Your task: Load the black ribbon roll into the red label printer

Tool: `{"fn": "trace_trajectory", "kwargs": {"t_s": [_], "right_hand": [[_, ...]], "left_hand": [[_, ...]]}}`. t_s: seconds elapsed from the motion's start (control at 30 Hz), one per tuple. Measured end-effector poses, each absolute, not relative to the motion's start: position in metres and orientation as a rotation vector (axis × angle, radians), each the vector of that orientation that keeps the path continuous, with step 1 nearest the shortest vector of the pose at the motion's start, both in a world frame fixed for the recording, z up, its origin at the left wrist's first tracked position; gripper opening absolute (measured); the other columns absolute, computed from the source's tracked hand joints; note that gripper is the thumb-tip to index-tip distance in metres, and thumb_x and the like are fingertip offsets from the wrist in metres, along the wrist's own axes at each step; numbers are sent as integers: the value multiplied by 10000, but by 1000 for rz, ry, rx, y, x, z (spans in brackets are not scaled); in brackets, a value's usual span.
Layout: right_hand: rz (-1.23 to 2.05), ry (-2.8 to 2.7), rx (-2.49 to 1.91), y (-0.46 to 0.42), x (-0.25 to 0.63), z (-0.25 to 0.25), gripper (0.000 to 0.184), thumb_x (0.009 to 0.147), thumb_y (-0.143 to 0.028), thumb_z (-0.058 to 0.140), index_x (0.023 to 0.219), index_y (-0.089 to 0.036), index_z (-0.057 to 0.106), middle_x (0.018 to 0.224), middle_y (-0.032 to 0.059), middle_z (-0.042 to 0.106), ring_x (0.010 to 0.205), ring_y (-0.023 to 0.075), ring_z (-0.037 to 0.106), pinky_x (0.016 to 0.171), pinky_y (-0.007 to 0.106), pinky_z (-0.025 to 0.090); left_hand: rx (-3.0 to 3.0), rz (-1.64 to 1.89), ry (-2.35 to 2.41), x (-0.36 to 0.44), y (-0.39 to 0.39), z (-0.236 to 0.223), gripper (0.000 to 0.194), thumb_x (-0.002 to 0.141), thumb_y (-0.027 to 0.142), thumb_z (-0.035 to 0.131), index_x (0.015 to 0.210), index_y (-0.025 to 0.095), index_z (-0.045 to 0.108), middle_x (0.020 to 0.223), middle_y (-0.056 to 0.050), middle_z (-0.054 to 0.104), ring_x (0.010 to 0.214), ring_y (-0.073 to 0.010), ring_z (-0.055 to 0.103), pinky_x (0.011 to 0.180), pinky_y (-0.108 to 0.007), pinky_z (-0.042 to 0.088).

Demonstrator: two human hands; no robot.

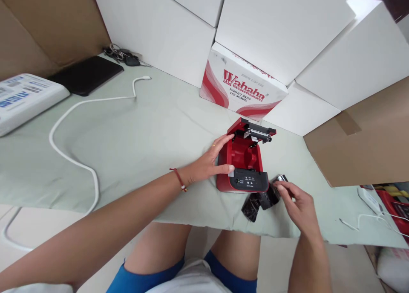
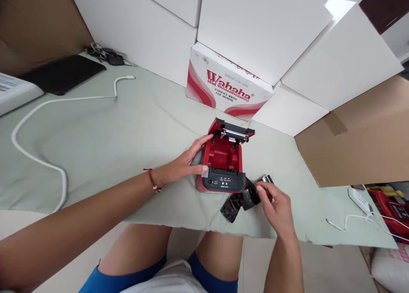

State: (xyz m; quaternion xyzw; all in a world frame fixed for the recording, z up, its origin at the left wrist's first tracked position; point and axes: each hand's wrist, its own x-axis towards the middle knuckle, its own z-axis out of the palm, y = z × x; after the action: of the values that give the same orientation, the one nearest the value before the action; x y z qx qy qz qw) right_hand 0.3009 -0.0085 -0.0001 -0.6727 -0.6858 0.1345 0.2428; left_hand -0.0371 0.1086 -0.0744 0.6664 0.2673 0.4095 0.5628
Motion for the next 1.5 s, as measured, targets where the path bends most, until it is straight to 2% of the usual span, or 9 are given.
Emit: {"fn": "trace_trajectory", "kwargs": {"t_s": [0.13, 0.3, 0.57, 0.67, 0.8, 1.03, 1.23, 1.37, 1.5], "right_hand": [[374, -1997, -2028, 24, 282, -18, 444, 1007, -494, 504, 1149, -222, 826, 1174, 130, 863, 1049, 314, 805, 930, 434, 604], [474, -2102, -2075, 34, 272, -17, 361, 939, -375, 560, 1163, -246, 812, 1164, 112, 867, 1028, 318, 817, 848, 404, 603], [1015, -2457, -1572, 4, 262, 73, 229, 1029, -358, 686, 1204, -297, 821, 1100, 44, 865, 917, 220, 817, 759, 283, 645], [865, -2448, -1404, 9, 257, 102, 302, 1026, -375, 733, 1316, -329, 803, 1231, 64, 855, 1002, 235, 828, 808, 291, 663], [634, -2388, -1533, 47, 227, 94, 314, 1043, -373, 671, 1336, -312, 768, 1177, 47, 848, 750, 180, 741, 660, 304, 610], [542, -2612, -1656, 109, 176, 47, 374, 968, -152, 639, 1315, -224, 760, 1267, 111, 835, 1089, 277, 786, 961, 398, 589], [583, -2738, -1649, 117, 168, 51, 297, 922, -89, 610, 1134, -189, 794, 1102, 107, 850, 934, 244, 777, 817, 331, 560], [585, -2536, -1472, 95, 175, 65, 239, 998, -163, 603, 1083, -226, 818, 1103, 68, 858, 984, 221, 793, 885, 331, 607], [84, -1989, -1380, 79, 187, 71, 256, 1097, -374, 616, 1219, -275, 818, 1232, 77, 842, 1081, 249, 787, 975, 412, 630]], "left_hand": [[1554, 962, 623, -37, 109, -75, 1075, 909, 678, 795, 1768, 359, 233, 1882, -97, 145, 1751, -419, 152, 1435, -657, 142], [1581, 965, 640, -35, 110, -76, 1050, 914, 674, 793, 1763, 360, 259, 1877, -99, 159, 1761, -414, 120, 1442, -648, 115], [1590, 995, 609, -35, 108, -76, 1023, 952, 627, 779, 1772, 371, 223, 1879, -107, 159, 1761, -401, 143, 1435, -674, 143], [1633, 997, 636, -34, 106, -78, 1015, 968, 655, 748, 1778, 357, 213, 1880, -120, 163, 1766, -400, 119, 1432, -685, 144], [1735, 1051, 681, -30, 102, -80, 890, 1041, 677, 624, 1770, 331, 247, 1878, -146, 170, 1779, -378, 66, 1425, -698, 151], [1929, 1284, 762, -29, 96, -77, 681, 1132, 578, 454, 1704, 220, 368, 1786, -236, 314, 1703, -366, 316, 1386, -640, 316], [2402, 1553, 467, -18, 77, -67, 550, 1019, 507, 618, 1453, 169, 612, 1404, -187, 720, 1524, -381, 553, 1366, -652, 331], [2552, 1609, 454, -10, 63, -64, 384, 976, 320, 626, 1309, 144, 698, 1246, -138, 802, 1382, -300, 671, 1353, -522, 396], [2596, 1719, 452, -9, 58, -64, 355, 977, 248, 614, 1302, 146, 714, 1207, -103, 826, 1318, -255, 701, 1340, -462, 411]]}}
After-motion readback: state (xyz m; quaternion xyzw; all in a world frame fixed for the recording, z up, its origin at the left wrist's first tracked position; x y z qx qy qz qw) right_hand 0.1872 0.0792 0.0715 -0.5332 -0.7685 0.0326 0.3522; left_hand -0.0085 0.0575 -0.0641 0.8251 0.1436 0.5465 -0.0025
